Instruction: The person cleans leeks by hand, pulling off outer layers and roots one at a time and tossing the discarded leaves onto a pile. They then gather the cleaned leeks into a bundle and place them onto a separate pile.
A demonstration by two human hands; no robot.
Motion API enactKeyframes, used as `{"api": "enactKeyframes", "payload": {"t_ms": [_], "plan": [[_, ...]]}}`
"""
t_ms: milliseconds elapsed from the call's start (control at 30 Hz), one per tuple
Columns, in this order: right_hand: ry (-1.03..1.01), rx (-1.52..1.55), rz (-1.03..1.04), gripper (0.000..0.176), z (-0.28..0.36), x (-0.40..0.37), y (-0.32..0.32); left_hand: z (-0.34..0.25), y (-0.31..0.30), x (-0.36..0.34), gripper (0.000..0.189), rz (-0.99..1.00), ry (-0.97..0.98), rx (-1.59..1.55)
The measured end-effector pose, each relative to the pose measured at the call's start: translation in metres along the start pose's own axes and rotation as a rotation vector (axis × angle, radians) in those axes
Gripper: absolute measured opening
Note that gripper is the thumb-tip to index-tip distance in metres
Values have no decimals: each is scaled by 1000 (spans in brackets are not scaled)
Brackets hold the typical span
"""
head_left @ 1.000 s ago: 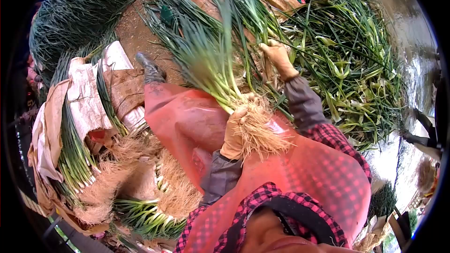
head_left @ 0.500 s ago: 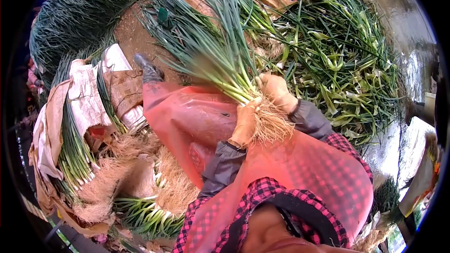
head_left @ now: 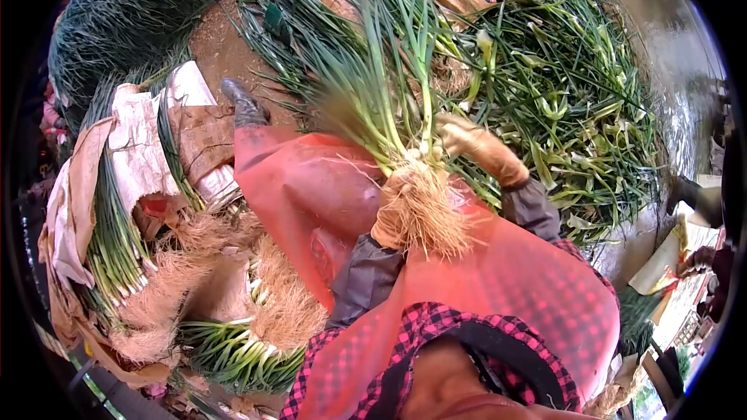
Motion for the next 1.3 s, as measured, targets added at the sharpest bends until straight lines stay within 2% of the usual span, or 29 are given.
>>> {"api": "enactKeyframes", "payload": {"t_ms": [33, 100, 167, 200, 233, 300, 333, 367, 400, 433, 467, 500, 567, 633, 700, 767, 833, 867, 900, 967, 1000, 1033, 1067, 1100, 1167, 1233, 1267, 1300], "plan": [[-6, -33, 68, 45, 1, 5, 13, -1, 1, 1, 27, -34, 55, 99], [-46, -47, 137, 28, 6, 15, 29, -6, -15, 6, 23, 17, 33, 43], [9, -81, 1, 17, 3, 15, 33, -11, -14, 4, 17, 118, -50, -72], [4, -36, -50, 11, 4, 10, 35, -9, -13, 0, 17, -61, 5, 199], [6, -39, -52, 11, 1, 6, 35, -8, -9, -1, 17, -60, 4, 196], [-498, -750, -405, 5, 0, -5, 34, -7, -4, 1, 12, 35, -102, 81], [-513, -606, -298, 4, 11, -21, 41, -4, -14, 5, 22, -12, -91, 137], [-517, -531, -230, 5, 14, -31, 36, -5, -6, 5, 22, -10, -89, 137], [-439, -370, -294, 4, 18, -38, 23, -6, 4, 3, 28, -87, -76, 103], [-594, -314, -594, 6, 24, -33, -1, -6, 10, 2, 35, -162, -65, 67], [-626, -280, -681, 14, 36, -33, -24, -8, 7, -1, 45, -34, -36, 130], [-611, -1016, -1346, 27, 23, -24, -54, -8, 4, -3, 45, -25, -39, 130], [-576, -1045, -1449, 49, 27, -5, -54, -11, 2, -3, 48, 54, -57, 122], [-464, -490, -701, 70, 40, 17, -16, -12, 4, -9, 50, 10, -106, 121], [-384, -632, -511, 83, 54, 58, 14, -15, 6, -14, 51, 40, -129, 147], [-242, -977, -552, 90, 51, 122, 19, -19, 9, -24, 54, 5, -150, 168], [-41, -1049, -340, 80, 67, 154, 27, -26, 11, -36, 57, 122, -209, 120], [-190, -968, -306, 66, 73, 163, 21, -29, 7, -40, 61, 52, -127, 288], [-335, -885, -273, 54, 80, 169, 9, -32, 2, -45, 63, -6, -95, 248], [-552, -390, -298, 42, 107, 175, -50, -37, 0, -54, 64, 50, -7, 255], [-542, -434, -524, 33, 108, 209, -119, -38, -1, -54, 64, 57, 13, 232], [-645, -528, -933, 35, 119, 193, -175, -38, -2, -54, 64, 59, 19, 216], [-851, -323, -1044, 27, 127, 161, -193, -39, -1, -53, 64, 63, 20, 199], [-696, -531, -1394, 31, 112, 155, -250, -38, -2, -53, 64, 65, 13, 190], [-130, -752, -1903, 36, 98, 127, -263, -37, 0, -50, 64, 72, -5, 179], [-117, -345, -955, 43, 75, 121, -264, -34, -1, -48, 64, 65, -62, 169], [-504, -324, -859, 47, 88, 77, -146, -34, 0, -46, 64, 65, -81, 169], [-377, -284, -462, 46, 95, 50, -82, -33, -1, -46, 64, 57, -108, 169]]}}
Point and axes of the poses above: each hand's wrist, its own x-axis towards the middle knuckle, its own y-axis out of the palm, z = x × y, the point moved 1 cm from there along x, towards the middle knuckle, and after that the axes turned 13 degrees about y, right-handed, at the moved point
